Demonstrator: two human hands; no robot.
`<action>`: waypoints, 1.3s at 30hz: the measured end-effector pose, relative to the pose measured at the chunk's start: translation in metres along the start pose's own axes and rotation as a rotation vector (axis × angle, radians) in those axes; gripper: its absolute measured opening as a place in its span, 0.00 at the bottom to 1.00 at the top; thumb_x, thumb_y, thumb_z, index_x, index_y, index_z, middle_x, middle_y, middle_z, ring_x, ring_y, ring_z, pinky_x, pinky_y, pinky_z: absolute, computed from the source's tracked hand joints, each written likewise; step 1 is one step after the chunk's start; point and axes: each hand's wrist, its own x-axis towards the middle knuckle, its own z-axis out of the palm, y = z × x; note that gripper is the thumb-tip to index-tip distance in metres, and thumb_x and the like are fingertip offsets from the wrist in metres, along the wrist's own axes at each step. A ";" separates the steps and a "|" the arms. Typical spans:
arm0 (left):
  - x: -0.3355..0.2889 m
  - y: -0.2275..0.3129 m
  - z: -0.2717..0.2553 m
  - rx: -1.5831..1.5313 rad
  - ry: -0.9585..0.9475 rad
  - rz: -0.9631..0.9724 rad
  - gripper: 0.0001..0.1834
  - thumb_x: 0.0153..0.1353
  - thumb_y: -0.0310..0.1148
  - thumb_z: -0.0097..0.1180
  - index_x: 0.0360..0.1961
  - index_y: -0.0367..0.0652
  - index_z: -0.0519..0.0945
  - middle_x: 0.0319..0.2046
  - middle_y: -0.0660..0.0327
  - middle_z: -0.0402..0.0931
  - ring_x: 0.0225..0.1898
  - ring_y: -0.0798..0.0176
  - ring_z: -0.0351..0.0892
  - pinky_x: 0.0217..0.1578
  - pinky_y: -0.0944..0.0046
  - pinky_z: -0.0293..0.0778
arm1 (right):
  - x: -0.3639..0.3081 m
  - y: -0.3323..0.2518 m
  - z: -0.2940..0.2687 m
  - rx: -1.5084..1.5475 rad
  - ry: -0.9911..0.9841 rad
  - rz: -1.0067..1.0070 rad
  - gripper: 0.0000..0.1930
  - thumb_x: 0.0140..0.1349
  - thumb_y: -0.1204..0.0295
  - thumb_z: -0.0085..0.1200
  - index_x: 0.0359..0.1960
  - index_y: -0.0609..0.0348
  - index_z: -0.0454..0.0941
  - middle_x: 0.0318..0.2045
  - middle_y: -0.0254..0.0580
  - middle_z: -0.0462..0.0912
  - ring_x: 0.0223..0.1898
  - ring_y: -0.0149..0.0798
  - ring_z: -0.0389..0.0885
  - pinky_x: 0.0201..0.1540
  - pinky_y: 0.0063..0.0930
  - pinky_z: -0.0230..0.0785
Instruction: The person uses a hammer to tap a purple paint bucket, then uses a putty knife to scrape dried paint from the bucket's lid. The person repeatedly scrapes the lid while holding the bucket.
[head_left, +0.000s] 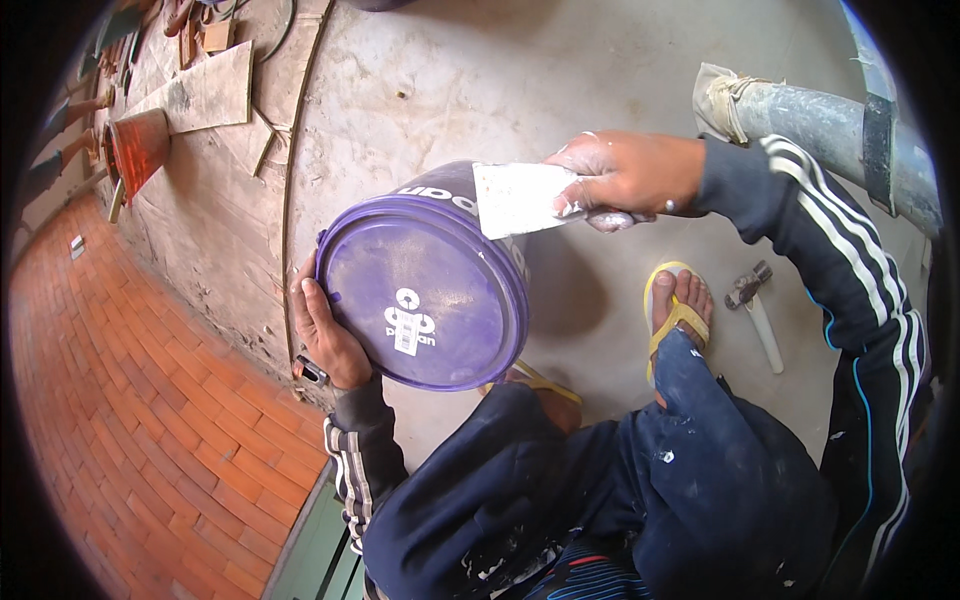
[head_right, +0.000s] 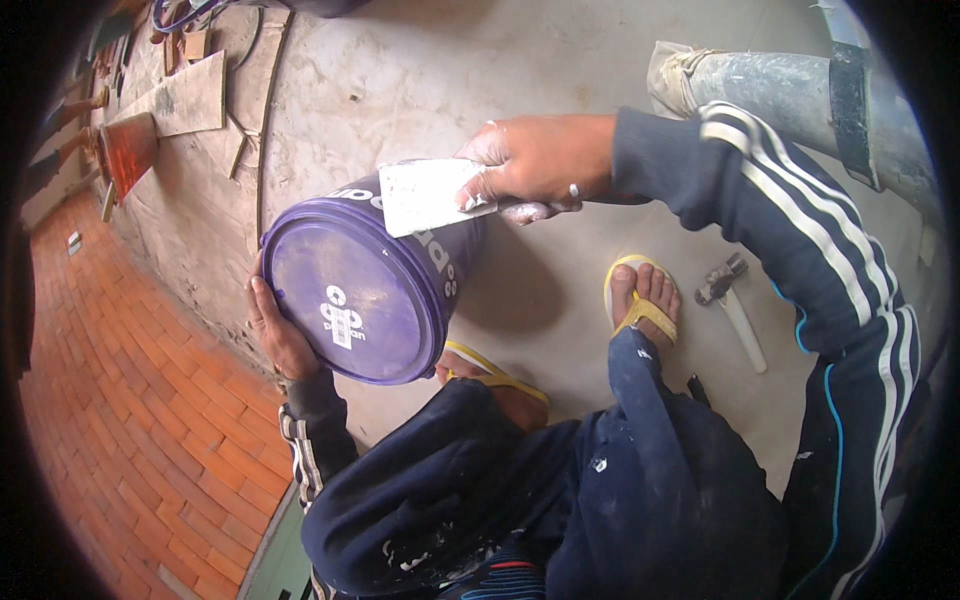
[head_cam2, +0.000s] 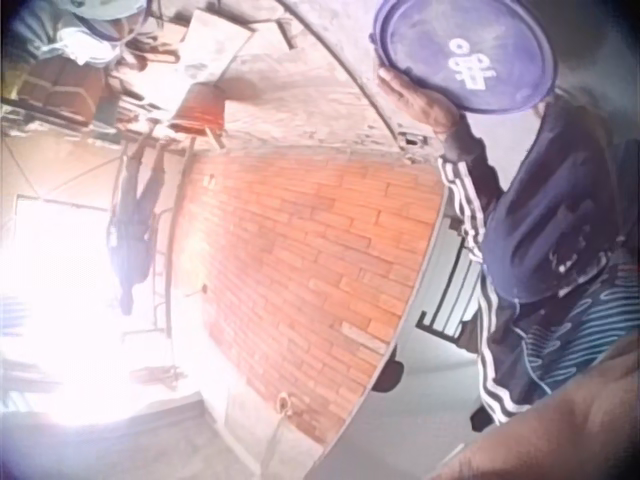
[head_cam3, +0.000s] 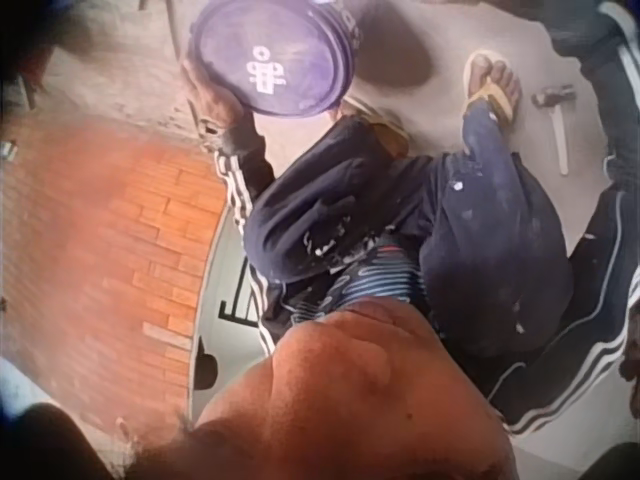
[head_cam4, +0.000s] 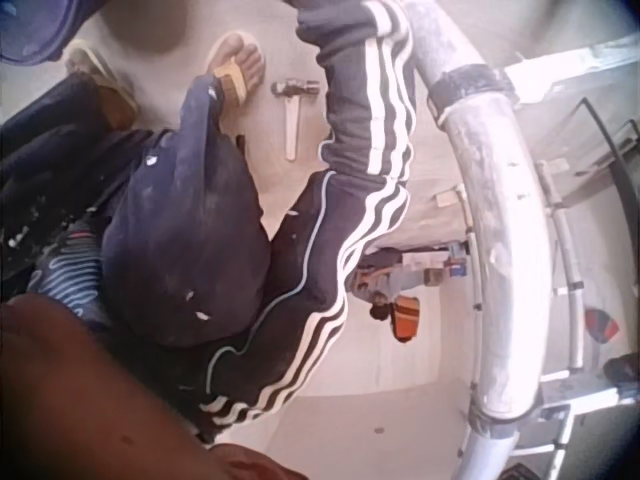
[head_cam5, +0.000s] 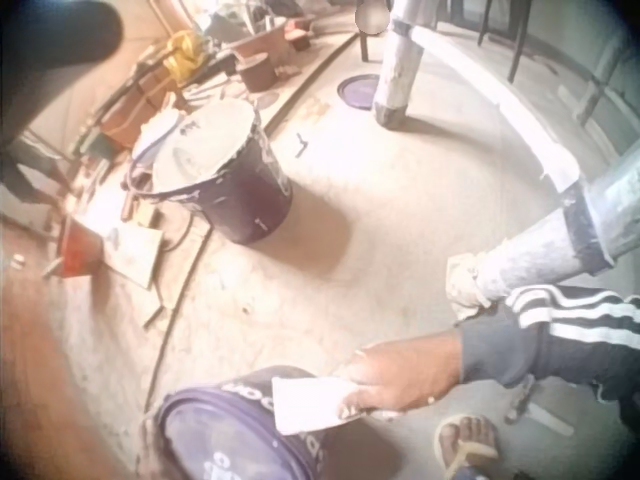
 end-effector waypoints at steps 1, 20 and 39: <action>-0.003 0.000 -0.004 0.025 0.013 0.002 0.20 0.71 0.38 0.35 0.51 0.36 0.73 0.46 0.57 0.74 0.46 0.68 0.72 0.50 0.67 0.67 | -0.002 -0.002 0.000 -0.256 0.049 -0.155 0.16 0.62 0.66 0.48 0.44 0.68 0.73 0.19 0.42 0.75 0.17 0.35 0.69 0.22 0.27 0.64; -0.006 0.007 -0.005 -0.022 0.007 0.047 0.19 0.71 0.37 0.36 0.51 0.35 0.73 0.44 0.56 0.75 0.46 0.68 0.73 0.50 0.67 0.68 | 0.000 -0.072 -0.003 -0.759 -0.032 0.248 0.11 0.59 0.71 0.48 0.39 0.65 0.77 0.29 0.50 0.78 0.34 0.48 0.76 0.36 0.39 0.67; -0.006 0.003 -0.011 0.029 0.016 0.016 0.19 0.71 0.37 0.34 0.51 0.35 0.73 0.47 0.55 0.74 0.48 0.66 0.72 0.52 0.65 0.67 | 0.025 0.016 0.004 0.229 -0.110 0.033 0.10 0.61 0.71 0.46 0.36 0.67 0.72 0.16 0.32 0.67 0.15 0.23 0.62 0.16 0.18 0.54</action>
